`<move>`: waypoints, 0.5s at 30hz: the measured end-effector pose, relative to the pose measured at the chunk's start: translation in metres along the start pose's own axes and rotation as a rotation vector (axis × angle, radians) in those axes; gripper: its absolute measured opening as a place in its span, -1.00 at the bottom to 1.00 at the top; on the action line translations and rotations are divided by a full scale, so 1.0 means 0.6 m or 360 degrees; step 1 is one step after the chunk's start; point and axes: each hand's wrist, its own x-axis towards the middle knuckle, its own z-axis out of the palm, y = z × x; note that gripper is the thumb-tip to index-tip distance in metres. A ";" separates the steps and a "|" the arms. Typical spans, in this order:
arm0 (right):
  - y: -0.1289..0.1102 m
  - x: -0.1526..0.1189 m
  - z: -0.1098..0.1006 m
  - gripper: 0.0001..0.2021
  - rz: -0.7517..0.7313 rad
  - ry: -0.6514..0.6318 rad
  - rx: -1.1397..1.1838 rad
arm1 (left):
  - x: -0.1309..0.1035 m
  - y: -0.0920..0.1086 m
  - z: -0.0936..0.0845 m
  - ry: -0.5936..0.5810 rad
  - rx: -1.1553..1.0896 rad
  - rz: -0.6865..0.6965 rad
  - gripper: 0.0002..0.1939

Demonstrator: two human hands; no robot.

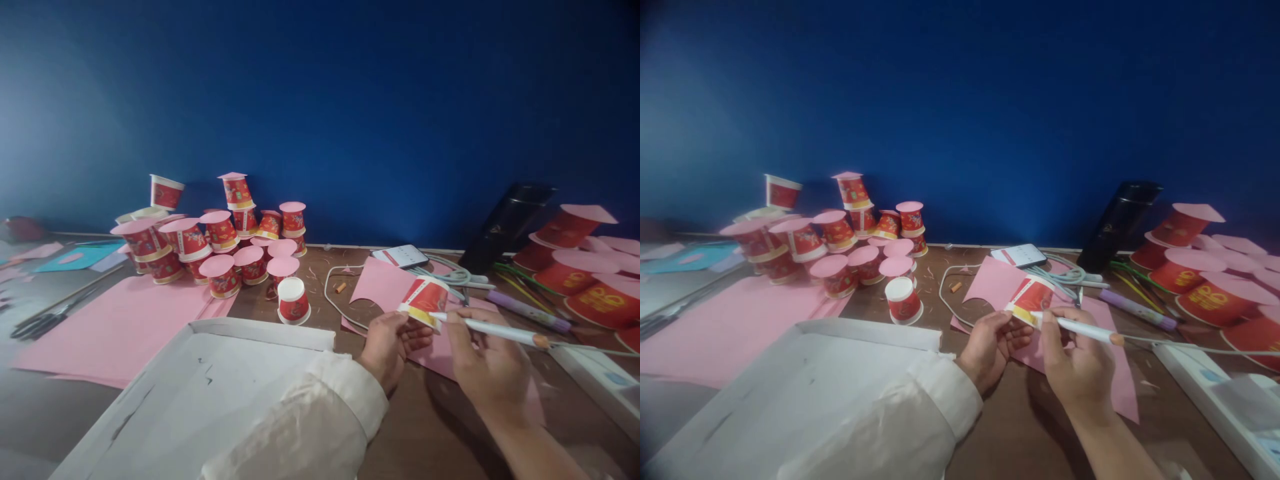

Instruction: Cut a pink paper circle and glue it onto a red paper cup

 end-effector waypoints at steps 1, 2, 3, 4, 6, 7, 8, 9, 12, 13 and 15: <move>-0.001 0.001 -0.001 -0.75 -0.0012 0.0019 -0.0004 | 0.000 0.000 0.000 0.0008 -0.0007 0.0005 -0.88; -0.002 0.003 -0.002 -0.76 -0.0022 0.0043 -0.0012 | 0.000 0.001 0.000 0.0018 -0.0019 0.0014 -0.88; -0.002 0.004 -0.003 -0.76 -0.0034 0.0069 -0.0017 | 0.001 0.001 0.000 0.0028 -0.0032 0.0025 -0.89; -0.002 0.006 -0.004 -0.77 -0.0043 0.0085 -0.0021 | 0.001 0.002 0.000 0.0040 -0.0046 0.0038 -0.89; -0.002 0.009 -0.006 -0.77 -0.0056 0.0096 -0.0035 | 0.001 0.002 0.000 0.0063 -0.0060 0.0056 -0.89; -0.001 0.009 -0.006 -0.77 -0.0061 0.0094 -0.0038 | 0.001 0.001 0.000 0.0066 -0.0056 0.0061 -0.88; 0.000 0.008 -0.006 -0.77 -0.0059 0.0083 -0.0039 | 0.001 0.001 -0.001 0.0059 -0.0041 0.0060 -0.88; 0.000 0.007 -0.005 -0.77 -0.0055 0.0066 -0.0038 | 0.000 0.000 -0.001 0.0046 -0.0019 0.0056 -0.87; 0.000 0.001 -0.002 -0.74 -0.0050 0.0012 -0.0018 | -0.002 -0.004 0.000 -0.0011 0.0049 0.0042 -0.84; -0.001 -0.001 -0.001 -0.73 -0.0060 0.0002 0.0000 | -0.003 -0.004 0.001 -0.0026 0.0059 0.0037 -0.83; -0.004 -0.003 -0.003 -0.73 -0.0095 0.0016 0.0054 | -0.004 -0.004 0.002 -0.0032 0.0047 0.0041 -0.85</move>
